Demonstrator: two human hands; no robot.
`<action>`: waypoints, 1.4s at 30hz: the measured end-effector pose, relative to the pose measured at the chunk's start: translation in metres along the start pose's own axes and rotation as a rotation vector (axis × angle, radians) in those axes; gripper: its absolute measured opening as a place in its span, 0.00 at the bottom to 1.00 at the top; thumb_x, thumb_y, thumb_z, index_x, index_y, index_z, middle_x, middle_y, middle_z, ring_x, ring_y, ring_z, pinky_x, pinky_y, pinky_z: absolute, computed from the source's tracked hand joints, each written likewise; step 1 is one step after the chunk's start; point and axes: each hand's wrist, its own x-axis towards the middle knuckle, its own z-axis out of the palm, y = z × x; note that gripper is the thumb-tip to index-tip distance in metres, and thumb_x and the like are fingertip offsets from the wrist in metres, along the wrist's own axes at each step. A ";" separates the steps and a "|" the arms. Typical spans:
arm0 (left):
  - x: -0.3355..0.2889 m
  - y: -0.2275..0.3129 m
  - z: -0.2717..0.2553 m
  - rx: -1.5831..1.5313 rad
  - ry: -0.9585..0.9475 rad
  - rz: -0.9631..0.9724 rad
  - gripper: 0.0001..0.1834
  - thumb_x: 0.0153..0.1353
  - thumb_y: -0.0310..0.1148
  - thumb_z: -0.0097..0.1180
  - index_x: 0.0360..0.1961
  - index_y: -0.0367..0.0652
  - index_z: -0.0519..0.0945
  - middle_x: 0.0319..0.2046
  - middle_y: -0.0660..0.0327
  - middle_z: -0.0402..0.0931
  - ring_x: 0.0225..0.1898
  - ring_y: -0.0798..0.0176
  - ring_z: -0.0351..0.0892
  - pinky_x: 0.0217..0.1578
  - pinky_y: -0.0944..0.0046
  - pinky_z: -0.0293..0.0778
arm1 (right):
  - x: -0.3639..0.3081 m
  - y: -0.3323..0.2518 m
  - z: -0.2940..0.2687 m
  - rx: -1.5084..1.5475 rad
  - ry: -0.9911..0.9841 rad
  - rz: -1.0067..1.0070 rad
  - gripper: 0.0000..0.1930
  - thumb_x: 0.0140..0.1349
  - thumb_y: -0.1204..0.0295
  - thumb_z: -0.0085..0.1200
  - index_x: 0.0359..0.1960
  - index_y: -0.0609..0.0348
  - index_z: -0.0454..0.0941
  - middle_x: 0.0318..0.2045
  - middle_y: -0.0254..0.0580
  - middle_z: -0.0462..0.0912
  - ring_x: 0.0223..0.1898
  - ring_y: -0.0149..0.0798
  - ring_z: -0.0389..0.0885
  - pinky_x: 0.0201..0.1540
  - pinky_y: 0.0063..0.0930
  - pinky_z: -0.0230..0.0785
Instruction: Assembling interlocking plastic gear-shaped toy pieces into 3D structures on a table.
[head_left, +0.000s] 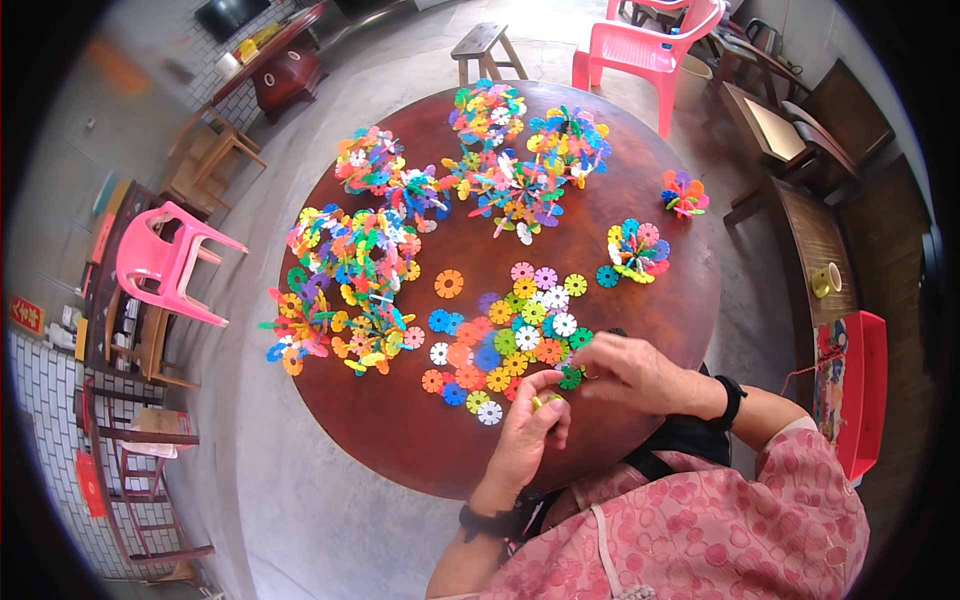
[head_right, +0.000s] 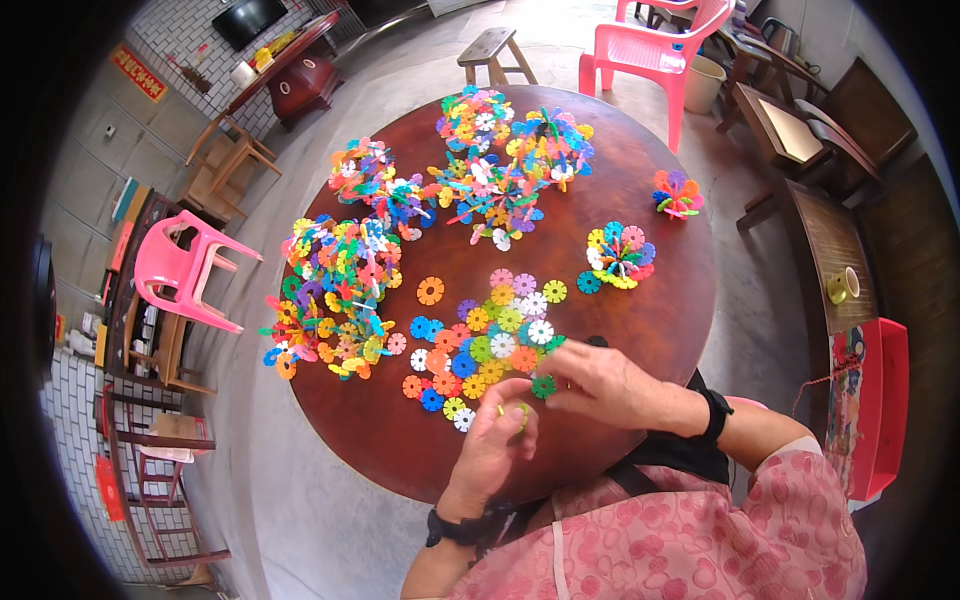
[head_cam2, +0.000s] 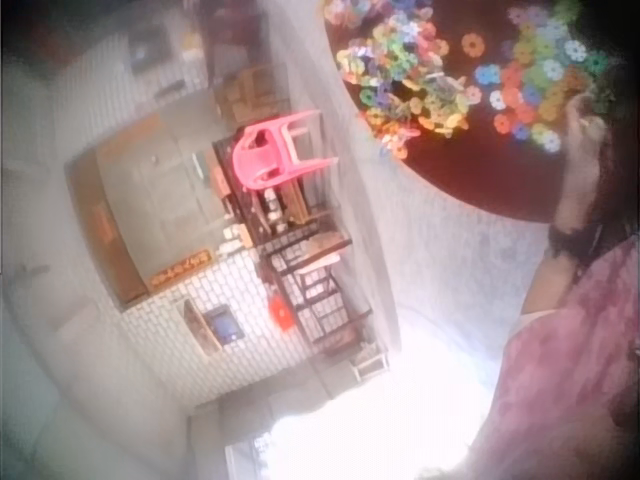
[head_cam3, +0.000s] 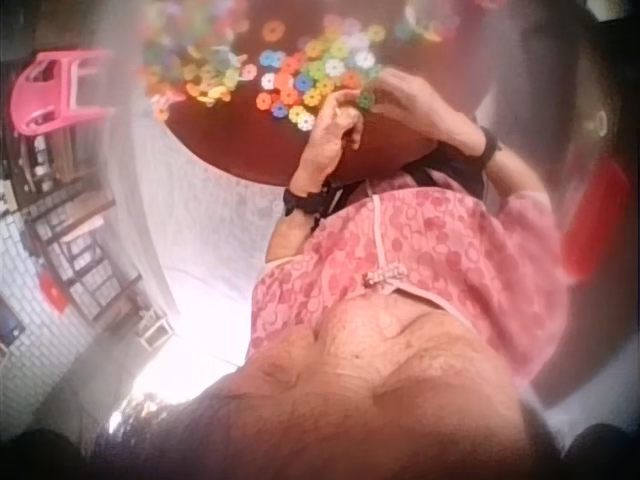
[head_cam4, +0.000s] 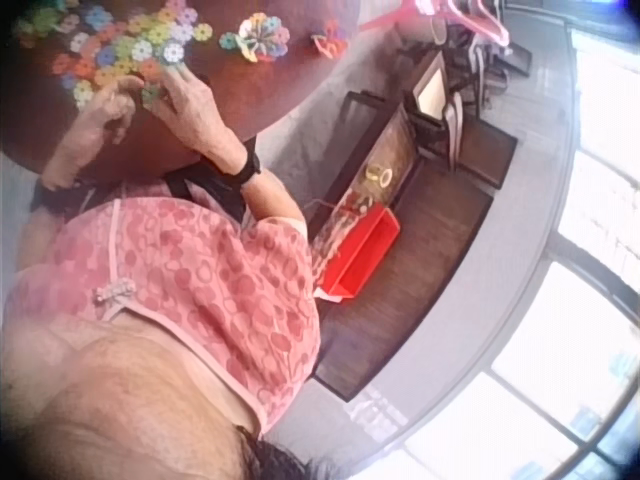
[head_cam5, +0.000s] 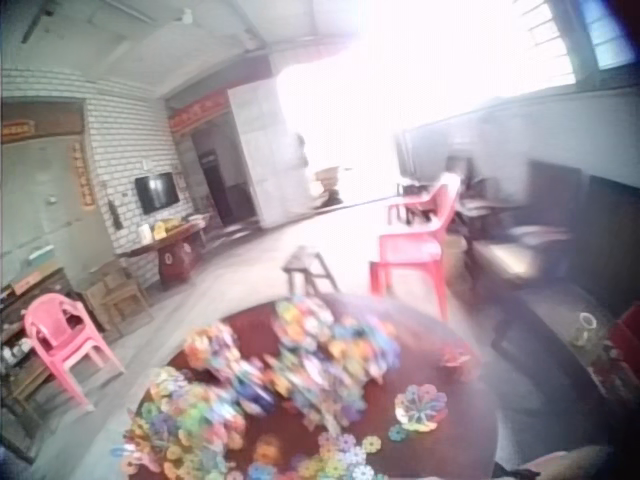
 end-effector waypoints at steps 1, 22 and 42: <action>0.001 -0.001 0.001 0.010 -0.040 0.017 0.23 0.65 0.36 0.54 0.57 0.41 0.62 0.29 0.65 0.68 0.26 0.75 0.68 0.25 0.75 0.67 | -0.002 -0.002 0.005 -0.014 -0.017 -0.032 0.21 0.56 0.68 0.60 0.51 0.54 0.69 0.34 0.44 0.74 0.34 0.49 0.78 0.34 0.38 0.73; -0.001 -0.011 0.003 0.439 -0.131 -0.026 0.30 0.56 0.48 0.65 0.51 0.41 0.67 0.34 0.62 0.75 0.36 0.69 0.75 0.37 0.68 0.71 | -0.010 -0.022 0.009 -0.048 -0.159 -0.004 0.09 0.58 0.67 0.53 0.26 0.61 0.73 0.22 0.47 0.78 0.26 0.51 0.79 0.29 0.43 0.70; -0.003 -0.020 0.001 0.639 -0.383 0.041 0.21 0.58 0.28 0.61 0.53 0.38 0.73 0.35 0.61 0.80 0.40 0.69 0.78 0.41 0.66 0.74 | -0.015 -0.022 0.013 0.119 -0.247 -0.180 0.09 0.59 0.69 0.55 0.27 0.62 0.73 0.22 0.47 0.76 0.24 0.51 0.76 0.25 0.40 0.68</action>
